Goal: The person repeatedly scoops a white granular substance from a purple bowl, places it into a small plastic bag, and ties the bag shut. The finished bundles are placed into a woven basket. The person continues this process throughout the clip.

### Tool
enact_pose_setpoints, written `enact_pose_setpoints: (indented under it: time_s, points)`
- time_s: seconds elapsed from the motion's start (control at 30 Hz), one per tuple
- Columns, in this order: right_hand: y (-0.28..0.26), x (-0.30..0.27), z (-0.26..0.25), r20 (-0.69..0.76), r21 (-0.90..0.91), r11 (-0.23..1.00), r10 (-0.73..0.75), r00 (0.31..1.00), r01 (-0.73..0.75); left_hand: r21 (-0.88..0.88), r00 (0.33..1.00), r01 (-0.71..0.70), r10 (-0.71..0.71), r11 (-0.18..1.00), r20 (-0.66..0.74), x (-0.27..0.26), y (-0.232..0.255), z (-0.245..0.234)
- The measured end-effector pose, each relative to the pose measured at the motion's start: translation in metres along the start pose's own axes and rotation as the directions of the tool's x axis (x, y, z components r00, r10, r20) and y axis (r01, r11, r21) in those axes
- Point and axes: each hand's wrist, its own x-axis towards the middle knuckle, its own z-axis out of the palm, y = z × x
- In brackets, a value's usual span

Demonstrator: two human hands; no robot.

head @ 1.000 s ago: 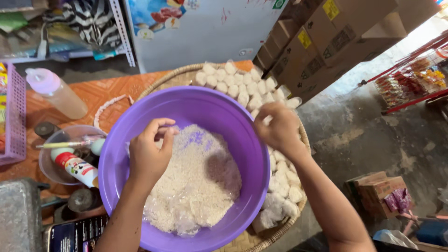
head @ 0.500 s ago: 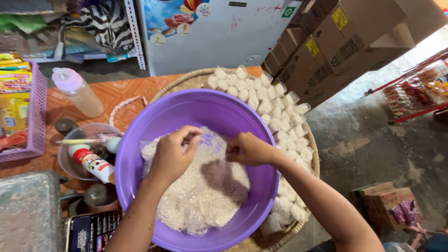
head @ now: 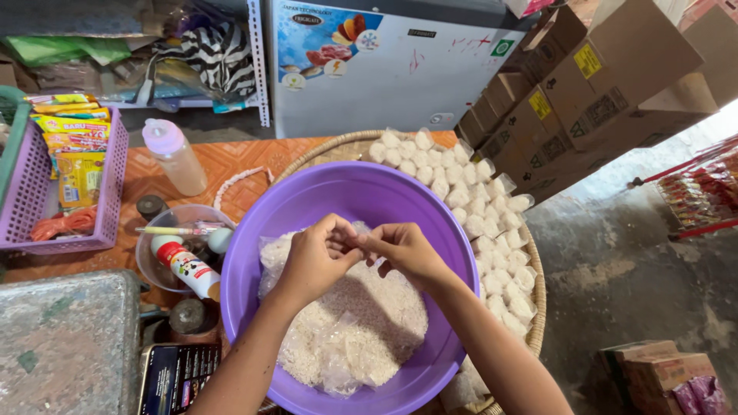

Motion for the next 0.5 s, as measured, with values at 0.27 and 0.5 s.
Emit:
enact_pose_setpoints:
  time_s: [0.27,0.5]
  points:
    - [0.016,-0.004,-0.009,-0.015,0.113,0.990,-0.087,0.996,0.089,-0.133,0.999,-0.017,0.011,0.991,-0.045,0.006,-0.010,0.002]
    - [0.023,-0.001,0.005,-0.188,-0.155,0.980,-0.151,0.970,0.122,0.266,0.961,-0.254,0.275,0.930,-0.042,-0.005,0.000,0.002]
